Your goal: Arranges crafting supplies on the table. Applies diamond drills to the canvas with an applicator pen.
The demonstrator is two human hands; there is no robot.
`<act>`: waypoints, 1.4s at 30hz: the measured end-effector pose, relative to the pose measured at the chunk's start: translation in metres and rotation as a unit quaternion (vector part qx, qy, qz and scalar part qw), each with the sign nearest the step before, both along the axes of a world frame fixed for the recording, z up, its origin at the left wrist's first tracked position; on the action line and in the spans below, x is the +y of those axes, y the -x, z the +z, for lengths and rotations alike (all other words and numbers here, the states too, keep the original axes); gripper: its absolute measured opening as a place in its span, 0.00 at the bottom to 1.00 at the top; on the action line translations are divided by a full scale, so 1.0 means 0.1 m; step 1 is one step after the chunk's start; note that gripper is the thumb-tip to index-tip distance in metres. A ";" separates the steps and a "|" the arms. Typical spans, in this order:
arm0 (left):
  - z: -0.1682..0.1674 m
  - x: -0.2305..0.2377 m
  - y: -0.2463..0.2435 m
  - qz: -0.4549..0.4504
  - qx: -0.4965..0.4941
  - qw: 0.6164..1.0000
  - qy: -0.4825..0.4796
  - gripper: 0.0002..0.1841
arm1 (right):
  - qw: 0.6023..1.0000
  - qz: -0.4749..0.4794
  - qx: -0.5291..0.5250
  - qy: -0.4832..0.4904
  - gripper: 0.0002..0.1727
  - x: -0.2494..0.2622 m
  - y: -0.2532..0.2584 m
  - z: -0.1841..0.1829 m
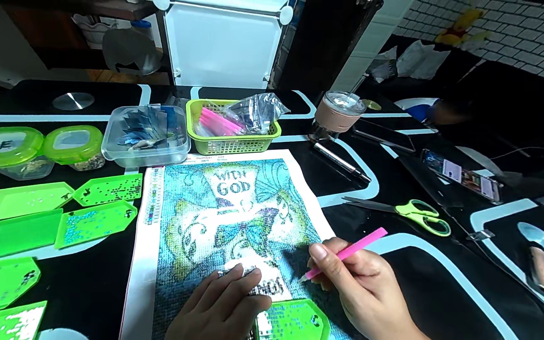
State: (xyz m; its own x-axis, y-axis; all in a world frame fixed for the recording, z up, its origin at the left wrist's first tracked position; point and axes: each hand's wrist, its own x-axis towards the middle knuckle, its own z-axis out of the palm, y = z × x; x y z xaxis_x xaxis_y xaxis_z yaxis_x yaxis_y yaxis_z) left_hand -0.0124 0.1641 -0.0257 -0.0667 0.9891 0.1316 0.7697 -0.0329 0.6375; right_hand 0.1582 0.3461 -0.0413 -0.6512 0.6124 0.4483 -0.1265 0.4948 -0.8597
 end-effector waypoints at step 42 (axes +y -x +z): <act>-0.02 -0.01 0.00 0.003 0.000 1.000 -0.006 0.22 | 0.988 0.098 -0.030 -0.116 0.16 -0.19 0.01 -0.02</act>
